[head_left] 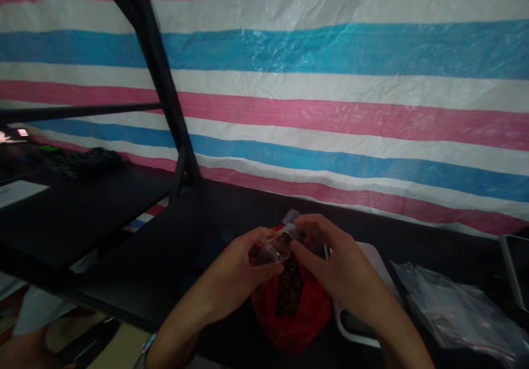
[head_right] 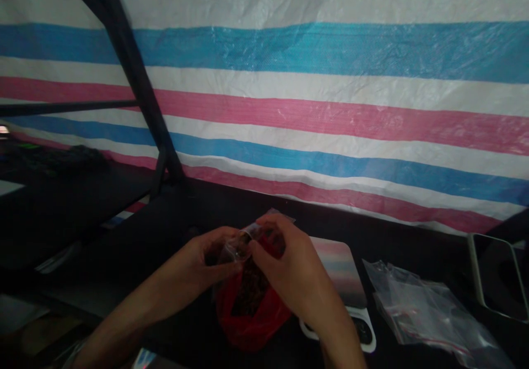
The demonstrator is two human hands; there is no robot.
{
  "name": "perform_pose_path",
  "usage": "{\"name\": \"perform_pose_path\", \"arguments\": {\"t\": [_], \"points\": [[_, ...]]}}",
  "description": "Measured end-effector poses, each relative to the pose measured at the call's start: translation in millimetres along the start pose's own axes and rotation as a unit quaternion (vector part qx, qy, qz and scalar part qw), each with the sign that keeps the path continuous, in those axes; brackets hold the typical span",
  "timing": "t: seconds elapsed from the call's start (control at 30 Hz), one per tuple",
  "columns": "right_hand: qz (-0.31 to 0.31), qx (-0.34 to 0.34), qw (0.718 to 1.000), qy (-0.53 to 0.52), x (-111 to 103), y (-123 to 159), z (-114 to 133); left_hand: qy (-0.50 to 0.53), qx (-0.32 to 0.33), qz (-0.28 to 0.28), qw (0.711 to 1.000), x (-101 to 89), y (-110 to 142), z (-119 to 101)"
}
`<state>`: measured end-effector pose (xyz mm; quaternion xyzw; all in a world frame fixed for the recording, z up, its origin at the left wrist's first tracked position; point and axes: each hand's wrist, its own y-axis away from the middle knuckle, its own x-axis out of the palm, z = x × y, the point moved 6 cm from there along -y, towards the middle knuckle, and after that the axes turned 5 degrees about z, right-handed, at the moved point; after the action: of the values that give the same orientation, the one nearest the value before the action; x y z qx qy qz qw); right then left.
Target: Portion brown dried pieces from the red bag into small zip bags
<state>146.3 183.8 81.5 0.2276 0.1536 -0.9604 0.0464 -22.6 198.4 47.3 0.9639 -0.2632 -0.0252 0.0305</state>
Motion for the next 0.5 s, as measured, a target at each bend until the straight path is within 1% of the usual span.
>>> {"name": "perform_pose_path", "arguments": {"t": [0.1, 0.23, 0.37, 0.5], "points": [[-0.02, -0.043, 0.996, 0.076, 4.0, 0.1, 14.7, 0.025, 0.011, -0.004, 1.0, -2.2, -1.7, 0.0], [-0.041, -0.089, 0.987, 0.127, 7.4, 0.0, 23.1, 0.056, 0.03, 0.008, 0.998, -5.1, -4.0, 2.3], [-0.044, -0.131, 0.982, 0.129, 10.5, 2.0, 27.8, 0.08, 0.053, 0.037, 0.995, -3.9, -4.8, 3.2], [-0.09, -0.159, 0.977, 0.111, 3.5, 7.0, 32.7, 0.093, 0.069, 0.056, 0.992, -4.0, -2.2, -2.7]]}}
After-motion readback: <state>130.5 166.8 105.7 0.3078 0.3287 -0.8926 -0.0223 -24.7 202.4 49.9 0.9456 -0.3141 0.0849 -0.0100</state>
